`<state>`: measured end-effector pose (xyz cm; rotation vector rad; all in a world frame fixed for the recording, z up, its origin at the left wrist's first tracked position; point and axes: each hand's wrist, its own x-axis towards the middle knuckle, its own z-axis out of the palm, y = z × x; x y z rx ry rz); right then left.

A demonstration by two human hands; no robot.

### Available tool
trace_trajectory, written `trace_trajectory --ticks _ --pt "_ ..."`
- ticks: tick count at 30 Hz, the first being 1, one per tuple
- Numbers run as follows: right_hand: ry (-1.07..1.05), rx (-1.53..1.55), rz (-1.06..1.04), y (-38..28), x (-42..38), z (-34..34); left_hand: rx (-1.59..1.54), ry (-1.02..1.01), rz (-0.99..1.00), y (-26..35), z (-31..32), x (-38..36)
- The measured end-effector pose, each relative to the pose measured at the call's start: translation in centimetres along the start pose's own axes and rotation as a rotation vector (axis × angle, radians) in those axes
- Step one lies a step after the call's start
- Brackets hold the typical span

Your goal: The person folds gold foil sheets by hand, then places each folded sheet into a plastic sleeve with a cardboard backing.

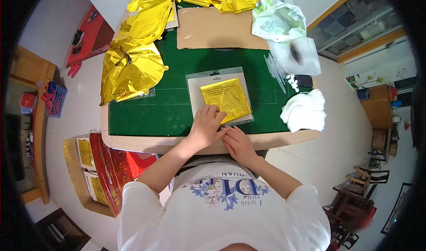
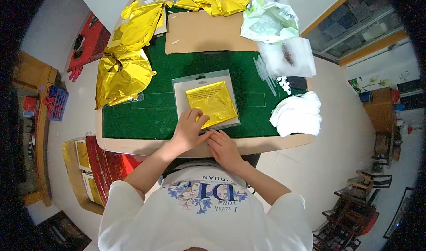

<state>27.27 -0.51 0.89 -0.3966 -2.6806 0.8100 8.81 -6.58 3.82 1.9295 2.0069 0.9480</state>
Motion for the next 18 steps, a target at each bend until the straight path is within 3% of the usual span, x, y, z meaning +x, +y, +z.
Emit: trace_trajectory --ticks 8,18 --pt "-0.006 0.004 0.01 -0.5 0.3 -0.4 0.149 0.069 -0.08 -2.7 0.6 -0.5" --pt "-0.003 -0.014 0.018 -0.4 0.5 -1.1 0.095 -0.023 0.103 -1.6 0.2 0.3"
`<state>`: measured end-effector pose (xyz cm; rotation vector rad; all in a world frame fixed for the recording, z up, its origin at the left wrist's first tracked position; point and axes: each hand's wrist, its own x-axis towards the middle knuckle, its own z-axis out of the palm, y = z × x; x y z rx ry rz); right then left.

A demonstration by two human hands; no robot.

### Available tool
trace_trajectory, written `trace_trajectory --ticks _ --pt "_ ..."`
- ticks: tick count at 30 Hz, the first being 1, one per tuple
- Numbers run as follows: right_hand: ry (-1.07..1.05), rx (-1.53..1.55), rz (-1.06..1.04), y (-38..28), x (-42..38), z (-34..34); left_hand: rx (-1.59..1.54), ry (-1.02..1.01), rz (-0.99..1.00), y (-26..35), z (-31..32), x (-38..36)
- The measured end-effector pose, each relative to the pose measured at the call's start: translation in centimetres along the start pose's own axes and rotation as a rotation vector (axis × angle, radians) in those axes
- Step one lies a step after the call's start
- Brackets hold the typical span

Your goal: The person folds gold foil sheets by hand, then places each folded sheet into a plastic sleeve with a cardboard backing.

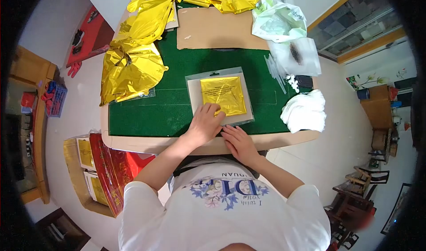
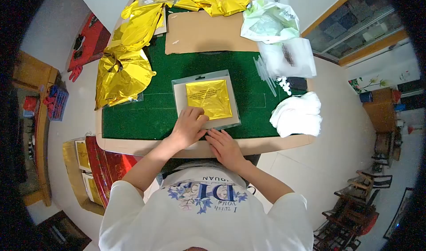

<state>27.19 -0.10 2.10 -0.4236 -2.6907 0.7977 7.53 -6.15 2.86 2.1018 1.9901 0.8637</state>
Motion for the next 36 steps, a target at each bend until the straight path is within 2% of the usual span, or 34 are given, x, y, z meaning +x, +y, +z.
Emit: trace_trajectory --ticks 11,13,17,29,36 --pt "-0.026 -0.016 -0.023 1.1 -0.2 0.2 0.039 0.03 -0.012 -0.2 2.6 1.0" --pt "-0.011 0.011 -0.021 1.3 -0.2 0.3 0.055 0.008 -0.074 -0.4 2.5 1.6" --pt "-0.001 0.009 -0.028 1.4 -0.2 0.4 -0.008 -0.026 -0.026 0.4 1.0 1.2" --pt "0.024 -0.005 -0.032 1.0 0.1 0.2 0.078 0.058 -0.047 0.1 2.1 1.6" --pt "0.162 0.1 0.035 0.9 0.1 0.0 0.012 0.19 -0.097 0.7 1.3 -1.4"
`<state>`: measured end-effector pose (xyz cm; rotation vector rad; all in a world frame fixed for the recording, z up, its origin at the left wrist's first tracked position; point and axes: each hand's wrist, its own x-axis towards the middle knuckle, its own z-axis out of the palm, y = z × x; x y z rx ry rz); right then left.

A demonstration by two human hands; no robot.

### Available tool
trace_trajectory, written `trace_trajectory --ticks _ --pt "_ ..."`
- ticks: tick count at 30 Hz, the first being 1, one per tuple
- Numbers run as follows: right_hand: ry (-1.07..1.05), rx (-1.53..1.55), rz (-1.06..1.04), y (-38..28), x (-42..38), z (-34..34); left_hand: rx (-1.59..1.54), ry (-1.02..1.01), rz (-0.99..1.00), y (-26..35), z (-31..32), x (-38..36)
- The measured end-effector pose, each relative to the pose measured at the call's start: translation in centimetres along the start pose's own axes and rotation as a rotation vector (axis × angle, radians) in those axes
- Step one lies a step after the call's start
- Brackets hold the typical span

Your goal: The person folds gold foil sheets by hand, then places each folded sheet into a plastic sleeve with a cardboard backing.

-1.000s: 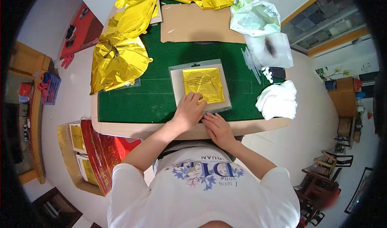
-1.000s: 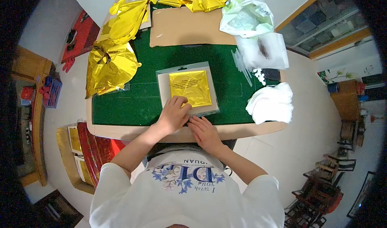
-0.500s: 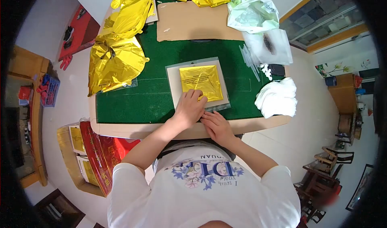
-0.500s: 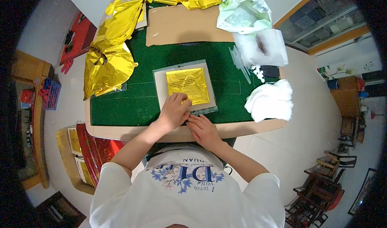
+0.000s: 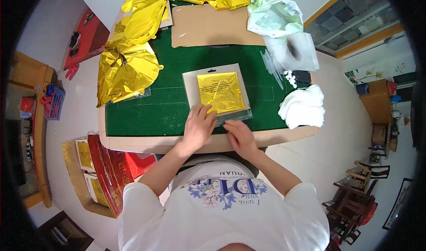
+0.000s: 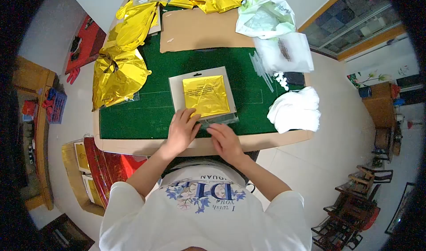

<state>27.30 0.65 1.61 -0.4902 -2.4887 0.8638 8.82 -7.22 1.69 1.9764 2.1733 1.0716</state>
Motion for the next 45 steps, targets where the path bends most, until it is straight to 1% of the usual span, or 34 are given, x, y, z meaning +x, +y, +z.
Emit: trace_trajectory --ticks 1,2,4,6,8,10,11,12,14,15,16,18,19,20,22,23,24,26,27,28,31,32,33,34,35,36,38,39,41,45 --pt "0.049 0.005 -0.002 0.1 0.1 -0.2 0.008 0.002 -0.007 0.0 -0.2 -0.5" --pt "0.047 0.004 0.0 0.8 0.5 -0.7 0.006 0.002 -0.008 -0.1 -0.4 -1.0" --pt "0.261 -0.147 0.022 3.6 1.8 -3.5 0.013 -0.045 -0.037 0.0 -0.3 -1.5" --pt "0.293 -0.427 0.171 6.1 4.0 -7.8 -0.017 -0.028 -0.044 0.0 -0.1 -1.6" --pt "0.353 -0.547 0.395 10.7 4.8 -11.5 0.007 -0.028 -0.045 -0.2 0.0 -1.7" --pt "0.282 -0.555 0.469 13.4 5.7 -13.7 0.007 -0.015 -0.039 0.0 -0.2 -1.6" --pt "0.254 -0.476 0.543 13.9 6.1 -13.7 -0.007 -0.02 -0.056 0.0 -0.3 -1.6" --pt "0.239 -0.457 0.501 14.0 6.4 -13.1 -0.021 -0.024 -0.074 0.1 -0.3 -1.6" --pt "0.241 -0.616 0.427 14.8 6.6 -11.6 -0.064 -0.05 -0.05 0.3 0.1 -2.3" --pt "0.197 -0.655 0.502 14.9 6.8 -11.3 -0.104 -0.079 -0.03 0.4 0.2 -2.5" --pt "0.19 -0.652 0.493 15.1 7.0 -11.0 -0.099 -0.073 -0.04 0.7 0.5 -2.5" --pt "0.172 -0.631 0.636 15.4 7.2 -10.5 -0.226 -0.097 0.141 2.0 1.5 -2.3" --pt "0.134 -0.63 0.698 15.7 7.6 -10.4 -0.222 -0.127 0.153 2.4 1.9 -2.0" --pt "0.134 -0.633 0.694 15.8 7.5 -10.3 -0.223 -0.122 0.152 2.4 2.3 -1.9" --pt "0.203 -0.588 0.649 14.8 7.4 -10.4 -0.166 -0.1 0.144 2.5 2.9 -1.4" --pt "0.335 -0.635 0.552 15.1 7.0 -10.3 -0.172 -0.091 0.135 2.5 3.2 -1.4" --pt "0.324 -0.639 0.546 15.1 6.9 -10.5 -0.147 -0.1 0.136 2.4 3.2 -1.3" --pt "0.156 -0.643 0.769 15.3 7.0 -10.8 -0.116 -0.11 0.136 2.2 3.1 -1.4" --pt "0.149 -0.683 0.753 14.9 7.3 -10.5 -0.111 -0.113 0.137 2.2 3.2 -1.3" --pt "0.146 -0.681 0.752 14.5 7.2 -10.3 -0.107 -0.118 0.14 2.2 3.2 -1.4" --pt "0.222 -0.44 0.589 11.5 6.5 -9.2 -0.118 -0.113 0.126 2.2 3.1 -1.4" --pt "0.211 -0.329 0.53 10.1 5.7 -8.5 -0.12 -0.109 0.116 2.3 3.0 -1.4" --pt "0.111 -0.066 0.581 7.7 3.7 -7.1 -0.12 -0.113 0.109 2.3 3.0 -1.3" --pt "0.056 -0.025 0.607 7.8 1.9 -6.1 -0.119 -0.124 0.111 2.3 2.9 -1.3" --pt "0.058 0.017 0.601 6.7 0.7 -5.6 -0.126 -0.123 0.107 2.3 2.9 -1.3" --pt "0.033 0.033 0.65 4.4 0.6 -5.9 -0.133 -0.126 0.103 2.3 2.9 -1.4" --pt "0.071 0.067 0.672 3.8 -0.7 -5.3 -0.145 -0.129 0.097 2.3 3.1 -1.4" --pt "0.069 0.065 0.676 3.6 -0.7 -5.3 -0.149 -0.126 0.097 2.2 3.2 -1.3" --pt "0.051 0.117 0.752 2.8 -0.4 -5.3 -0.153 -0.133 0.096 2.2 3.2 -1.4" --pt "0.033 0.073 0.732 3.2 0.0 -5.0 -0.165 -0.135 0.085 2.3 3.1 -1.3"
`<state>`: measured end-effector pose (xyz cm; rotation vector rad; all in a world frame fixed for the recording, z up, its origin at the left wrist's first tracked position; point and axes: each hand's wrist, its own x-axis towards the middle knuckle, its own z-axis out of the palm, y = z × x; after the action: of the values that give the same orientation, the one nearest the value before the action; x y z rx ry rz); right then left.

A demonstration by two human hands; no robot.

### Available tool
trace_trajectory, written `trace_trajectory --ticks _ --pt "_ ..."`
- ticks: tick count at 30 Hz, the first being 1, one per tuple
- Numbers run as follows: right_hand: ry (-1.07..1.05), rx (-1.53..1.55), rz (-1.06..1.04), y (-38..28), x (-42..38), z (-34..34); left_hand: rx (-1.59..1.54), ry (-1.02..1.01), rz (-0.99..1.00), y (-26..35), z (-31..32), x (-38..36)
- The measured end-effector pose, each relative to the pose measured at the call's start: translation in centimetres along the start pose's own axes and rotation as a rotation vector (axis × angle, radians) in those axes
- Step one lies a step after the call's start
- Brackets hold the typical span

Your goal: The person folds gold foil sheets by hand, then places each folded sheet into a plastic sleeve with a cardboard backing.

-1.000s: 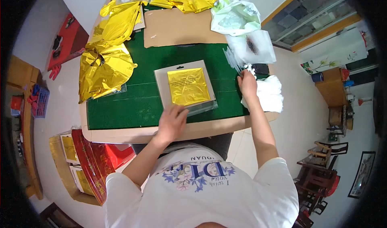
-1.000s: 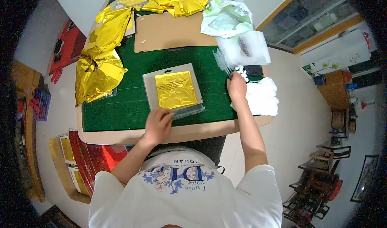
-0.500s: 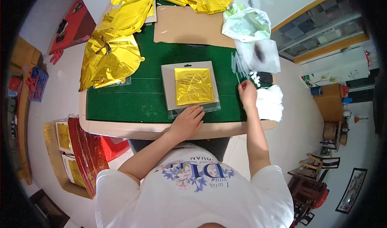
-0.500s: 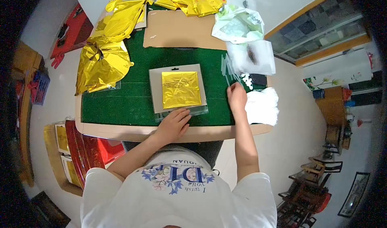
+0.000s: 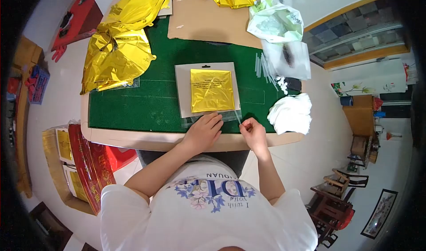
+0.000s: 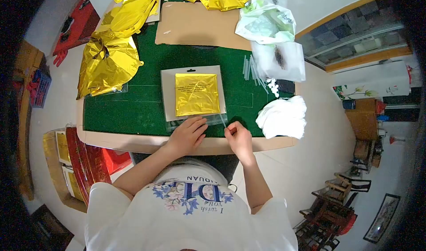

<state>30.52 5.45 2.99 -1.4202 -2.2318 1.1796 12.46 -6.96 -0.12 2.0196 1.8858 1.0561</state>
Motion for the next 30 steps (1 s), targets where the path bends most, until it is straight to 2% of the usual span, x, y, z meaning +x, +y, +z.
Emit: trace_trajectory --ticks 6,15,24,26,27,29,30 --pt "0.059 -0.036 -0.031 0.4 0.5 0.0 0.027 -0.005 0.01 -0.1 0.2 -0.1" --pt "-0.018 -0.05 -0.075 -0.3 0.1 -0.1 0.053 -0.017 0.014 -0.1 0.3 -0.1" --pt "0.085 -0.028 -0.053 -0.3 1.1 0.4 0.074 -0.012 0.006 0.1 0.0 0.0" --pt "0.076 0.219 0.038 -1.1 1.5 0.8 0.081 -0.021 0.006 0.2 0.0 0.0" --pt "0.078 0.221 0.038 -0.6 1.6 1.2 0.072 -0.019 0.002 0.2 0.0 0.0" --pt "0.119 0.276 -0.109 0.7 2.1 2.2 0.068 -0.014 -0.006 0.1 -0.1 0.0" --pt "0.107 0.275 -0.093 0.3 1.9 2.1 0.063 -0.017 -0.006 0.1 -0.1 -0.1"
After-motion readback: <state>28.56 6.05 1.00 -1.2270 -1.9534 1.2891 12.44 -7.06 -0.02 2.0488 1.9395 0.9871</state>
